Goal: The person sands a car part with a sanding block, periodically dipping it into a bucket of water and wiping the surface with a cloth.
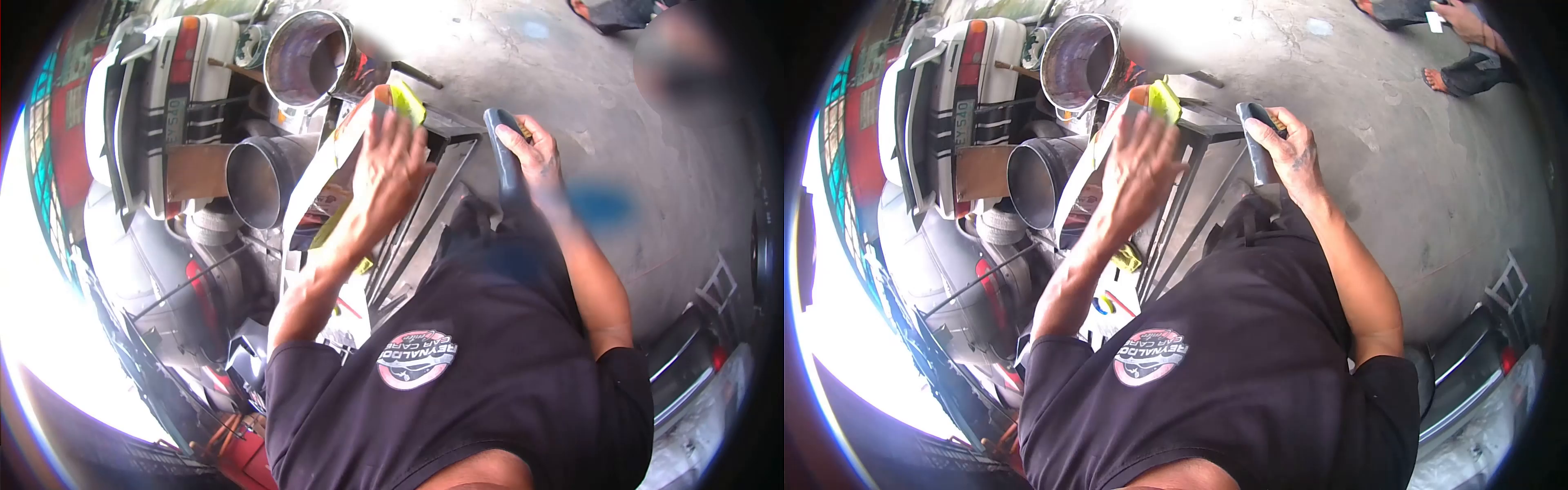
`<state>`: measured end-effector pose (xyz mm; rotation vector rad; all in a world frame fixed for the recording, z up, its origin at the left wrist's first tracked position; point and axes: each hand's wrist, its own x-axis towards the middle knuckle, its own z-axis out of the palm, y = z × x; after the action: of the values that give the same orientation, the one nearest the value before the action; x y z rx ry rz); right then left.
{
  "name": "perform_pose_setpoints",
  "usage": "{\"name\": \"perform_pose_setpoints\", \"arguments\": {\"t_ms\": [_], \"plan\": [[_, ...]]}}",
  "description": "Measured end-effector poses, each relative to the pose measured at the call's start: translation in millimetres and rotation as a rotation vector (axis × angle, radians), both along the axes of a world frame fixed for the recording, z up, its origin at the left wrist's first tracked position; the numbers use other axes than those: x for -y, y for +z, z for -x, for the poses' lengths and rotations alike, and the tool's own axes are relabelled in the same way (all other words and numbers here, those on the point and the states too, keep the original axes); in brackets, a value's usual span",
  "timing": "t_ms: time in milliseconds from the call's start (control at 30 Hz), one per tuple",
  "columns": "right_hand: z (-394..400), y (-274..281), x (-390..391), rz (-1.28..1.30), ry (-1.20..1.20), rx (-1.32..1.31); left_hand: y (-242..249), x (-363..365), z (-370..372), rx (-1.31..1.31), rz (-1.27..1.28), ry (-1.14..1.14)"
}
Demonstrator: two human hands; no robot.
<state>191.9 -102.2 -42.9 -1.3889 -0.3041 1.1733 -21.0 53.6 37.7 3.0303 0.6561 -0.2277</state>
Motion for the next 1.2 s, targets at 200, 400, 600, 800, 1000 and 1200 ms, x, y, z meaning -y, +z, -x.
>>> {"name": "perform_pose_setpoints", "arguments": {"t_ms": [200, 400, 600, 800, 1000, 1200], "plan": [[-21, -19, -6, -0.051, 0.137, 0.005, -3, 27, 1, 0.117, 0.079, 0.092], [-27, -13, -18, -0.139, 0.255, 0.088, 7, 15, 20, 0.133, -0.038, 0.262], [-10, -7, -16, -0.164, 0.257, 0.094, 19, 19, 71, 0.369, -0.032, 0.516], [-7, 26, -30, -0.324, 0.291, -0.336, 22, 4, 81, 0.644, -0.064, 0.577], [-12, 34, -68, -0.347, 0.413, -0.406, 29, 34, 75, 0.835, -0.028, 0.692], [-51, 11, -118, -0.233, 0.616, -0.195, 19, 23, 77, 0.887, -0.212, 1.028]]}}
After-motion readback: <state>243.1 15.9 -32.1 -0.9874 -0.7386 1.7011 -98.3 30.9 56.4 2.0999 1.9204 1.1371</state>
